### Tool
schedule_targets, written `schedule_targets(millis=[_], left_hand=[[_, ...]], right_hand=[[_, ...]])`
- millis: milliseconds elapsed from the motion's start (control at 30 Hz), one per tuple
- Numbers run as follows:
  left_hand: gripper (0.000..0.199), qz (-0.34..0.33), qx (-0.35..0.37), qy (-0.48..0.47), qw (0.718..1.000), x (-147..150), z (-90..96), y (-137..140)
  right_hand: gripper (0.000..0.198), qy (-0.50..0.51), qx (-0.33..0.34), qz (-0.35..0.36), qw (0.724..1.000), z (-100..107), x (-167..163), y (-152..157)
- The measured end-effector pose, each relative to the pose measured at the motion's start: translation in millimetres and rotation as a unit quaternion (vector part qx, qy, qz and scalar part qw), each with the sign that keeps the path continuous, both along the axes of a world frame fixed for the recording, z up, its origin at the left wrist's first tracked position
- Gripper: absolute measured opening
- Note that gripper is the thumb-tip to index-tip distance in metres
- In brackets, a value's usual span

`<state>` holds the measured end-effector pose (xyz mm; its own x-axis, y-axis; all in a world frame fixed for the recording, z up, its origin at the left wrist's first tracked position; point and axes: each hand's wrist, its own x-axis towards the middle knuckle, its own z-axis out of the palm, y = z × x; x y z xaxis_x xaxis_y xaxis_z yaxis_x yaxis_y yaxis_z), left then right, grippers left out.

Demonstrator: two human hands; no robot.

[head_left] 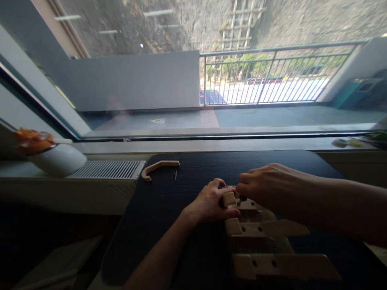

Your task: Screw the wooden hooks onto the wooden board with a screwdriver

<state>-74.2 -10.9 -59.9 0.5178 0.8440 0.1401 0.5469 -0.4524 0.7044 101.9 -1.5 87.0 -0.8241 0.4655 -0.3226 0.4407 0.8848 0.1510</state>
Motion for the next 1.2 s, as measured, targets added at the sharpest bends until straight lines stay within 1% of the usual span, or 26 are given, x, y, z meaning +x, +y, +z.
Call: schedule_targets(millis=[167, 333, 400, 433, 467, 533, 600, 700, 767, 867, 967, 1033, 1100, 1133, 1200], left_hand=[[0.053, -0.004, 0.000, -0.009, 1.000, 0, 1.2, 0], [0.058, 0.002, -0.005, 0.003, 1.000, 1, 5.0, -1], [0.057, 0.003, -0.009, 0.007, 1.000, 1, 5.5, -2], [0.057, 0.003, -0.010, 0.007, 1.000, 1, 5.3, -2], [0.056, 0.003, -0.010, 0.007, 1.000, 1, 5.1, -2], [0.054, 0.003, -0.007, 0.004, 1.000, 1, 4.3, -1], [0.050, 0.001, -0.002, 0.001, 1.000, 1, 3.2, 0], [0.045, -0.003, 0.001, -0.002, 1.000, 1, 1.5, 1], [0.046, -0.003, 0.001, -0.002, 1.000, 1, 0.6, 1], [0.051, 0.000, 0.000, -0.001, 1.000, 1, 0.9, 0], [0.054, -0.002, -0.002, 0.005, 1.000, 1, 2.6, 0], [0.053, -0.002, -0.002, 0.006, 1.000, 1, 3.3, 0], [0.052, 0.001, -0.004, 0.004, 1.000, 1, 3.1, 0], [0.052, 0.001, -0.006, 0.003, 1.000, 1, 2.8, 0], [0.050, -0.001, -0.005, 0.003, 1.000, 1, 2.0, 0]], right_hand=[[0.019, -0.031, 0.045, -0.029, 0.998, -7, 1, -6], [0.019, -0.056, 0.070, -0.075, 0.993, -1, 1, -13], [0.015, -0.045, 0.068, -0.087, 0.993, 1, 1, -14], [0.009, -0.033, 0.061, -0.088, 0.994, 2, 2, -14], [0.004, -0.019, 0.051, -0.084, 0.995, 2, 2, -14], [0.017, 0.002, 0.017, -0.064, 0.998, -1, 3, -13], [0.025, 0.012, -0.009, -0.031, 0.999, -6, 4, -12], [0.023, 0.022, -0.008, -0.003, 1.000, -13, 4, -10], [0.020, 0.006, 0.003, -0.006, 1.000, -15, 4, -9], [0.014, -0.056, 0.030, -0.036, 0.997, -11, 1, -11], [0.016, -0.086, 0.065, -0.065, 0.992, -4, -3, -15], [0.012, -0.075, 0.073, -0.081, 0.991, 1, -6, -16], [0.006, -0.055, 0.064, -0.100, 0.991, 6, -8, -17], [0.011, -0.045, 0.056, -0.101, 0.992, 8, -8, -17], [0.018, -0.033, 0.038, -0.082, 0.995, 10, -7, -15]])
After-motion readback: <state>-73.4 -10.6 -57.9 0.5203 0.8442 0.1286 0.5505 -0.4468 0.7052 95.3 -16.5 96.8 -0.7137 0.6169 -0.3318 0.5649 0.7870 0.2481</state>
